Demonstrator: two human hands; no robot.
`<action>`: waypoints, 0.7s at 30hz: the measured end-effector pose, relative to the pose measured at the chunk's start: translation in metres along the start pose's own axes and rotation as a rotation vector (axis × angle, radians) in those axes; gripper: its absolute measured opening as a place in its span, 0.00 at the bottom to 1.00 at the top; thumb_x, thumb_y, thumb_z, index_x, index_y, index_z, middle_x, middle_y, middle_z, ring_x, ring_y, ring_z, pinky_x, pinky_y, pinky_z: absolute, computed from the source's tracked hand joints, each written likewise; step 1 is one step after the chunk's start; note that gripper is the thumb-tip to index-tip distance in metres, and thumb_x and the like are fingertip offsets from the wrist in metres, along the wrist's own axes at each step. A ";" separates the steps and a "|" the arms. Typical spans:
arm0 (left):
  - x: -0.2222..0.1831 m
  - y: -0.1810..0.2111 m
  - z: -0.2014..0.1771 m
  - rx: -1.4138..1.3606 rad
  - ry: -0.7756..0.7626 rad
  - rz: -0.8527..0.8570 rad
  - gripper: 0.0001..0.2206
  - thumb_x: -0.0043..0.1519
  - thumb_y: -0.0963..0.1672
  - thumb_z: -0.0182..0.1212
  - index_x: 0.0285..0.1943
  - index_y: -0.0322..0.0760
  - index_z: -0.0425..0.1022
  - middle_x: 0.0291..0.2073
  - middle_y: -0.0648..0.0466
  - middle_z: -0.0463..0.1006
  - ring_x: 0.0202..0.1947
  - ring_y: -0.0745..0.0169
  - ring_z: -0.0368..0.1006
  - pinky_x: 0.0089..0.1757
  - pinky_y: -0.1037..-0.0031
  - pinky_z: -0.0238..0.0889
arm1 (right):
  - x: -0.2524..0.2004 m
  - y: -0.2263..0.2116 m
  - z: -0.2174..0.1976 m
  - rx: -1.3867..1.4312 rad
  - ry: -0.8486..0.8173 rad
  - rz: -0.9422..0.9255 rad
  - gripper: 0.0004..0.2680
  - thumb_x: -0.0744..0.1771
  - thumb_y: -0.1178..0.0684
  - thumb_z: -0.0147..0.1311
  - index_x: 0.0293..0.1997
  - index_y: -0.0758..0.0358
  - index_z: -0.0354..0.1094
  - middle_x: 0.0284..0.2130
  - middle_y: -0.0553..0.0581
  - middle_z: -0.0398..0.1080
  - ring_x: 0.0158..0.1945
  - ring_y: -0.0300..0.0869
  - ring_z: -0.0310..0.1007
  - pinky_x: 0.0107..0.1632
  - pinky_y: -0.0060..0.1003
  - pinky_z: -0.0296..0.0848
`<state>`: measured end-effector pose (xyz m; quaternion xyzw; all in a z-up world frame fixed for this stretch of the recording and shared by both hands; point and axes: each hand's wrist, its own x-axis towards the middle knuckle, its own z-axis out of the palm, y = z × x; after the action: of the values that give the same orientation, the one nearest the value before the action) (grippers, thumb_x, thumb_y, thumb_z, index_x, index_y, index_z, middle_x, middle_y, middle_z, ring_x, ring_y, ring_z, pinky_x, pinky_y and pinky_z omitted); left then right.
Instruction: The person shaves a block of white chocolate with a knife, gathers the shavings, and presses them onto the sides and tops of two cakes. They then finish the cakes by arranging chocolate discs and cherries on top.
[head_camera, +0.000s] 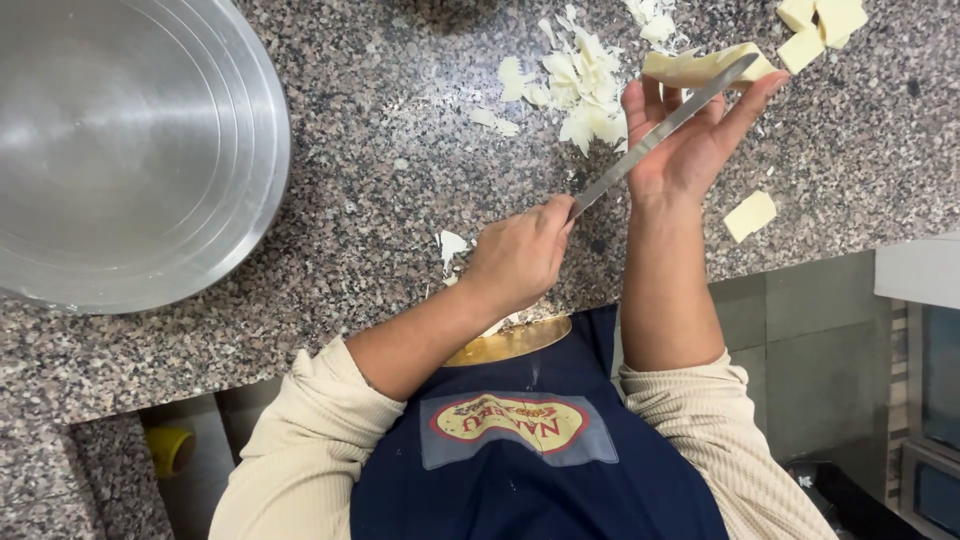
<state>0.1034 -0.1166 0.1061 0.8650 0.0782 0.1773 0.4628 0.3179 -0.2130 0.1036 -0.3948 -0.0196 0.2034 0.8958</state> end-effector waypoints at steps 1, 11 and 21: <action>0.000 -0.002 0.002 0.005 0.001 -0.001 0.11 0.69 0.43 0.49 0.58 0.33 0.65 0.34 0.45 0.80 0.33 0.42 0.79 0.33 0.54 0.70 | 0.000 0.000 0.000 0.000 0.010 -0.001 0.36 0.57 0.23 0.61 0.55 0.71 0.60 0.52 0.66 0.62 0.56 0.53 0.70 0.57 0.52 0.80; 0.032 -0.041 0.009 0.208 -0.204 -0.311 0.13 0.73 0.46 0.41 0.58 0.34 0.64 0.23 0.49 0.78 0.20 0.47 0.75 0.25 0.55 0.67 | -0.001 -0.009 0.006 0.075 0.014 0.001 0.41 0.56 0.24 0.64 0.62 0.72 0.55 0.55 0.66 0.56 0.56 0.54 0.68 0.55 0.52 0.75; -0.002 -0.040 -0.011 0.108 -0.045 -0.149 0.12 0.71 0.46 0.48 0.59 0.40 0.68 0.35 0.45 0.82 0.32 0.40 0.79 0.33 0.53 0.68 | 0.053 -0.030 -0.071 -0.226 0.065 -0.138 0.40 0.60 0.28 0.67 0.69 0.68 0.50 0.57 0.68 0.61 0.57 0.51 0.70 0.62 0.45 0.78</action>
<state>0.0988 -0.0864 0.0784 0.8843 0.1411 0.1184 0.4290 0.3903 -0.2606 0.0695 -0.4971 -0.0403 0.1247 0.8577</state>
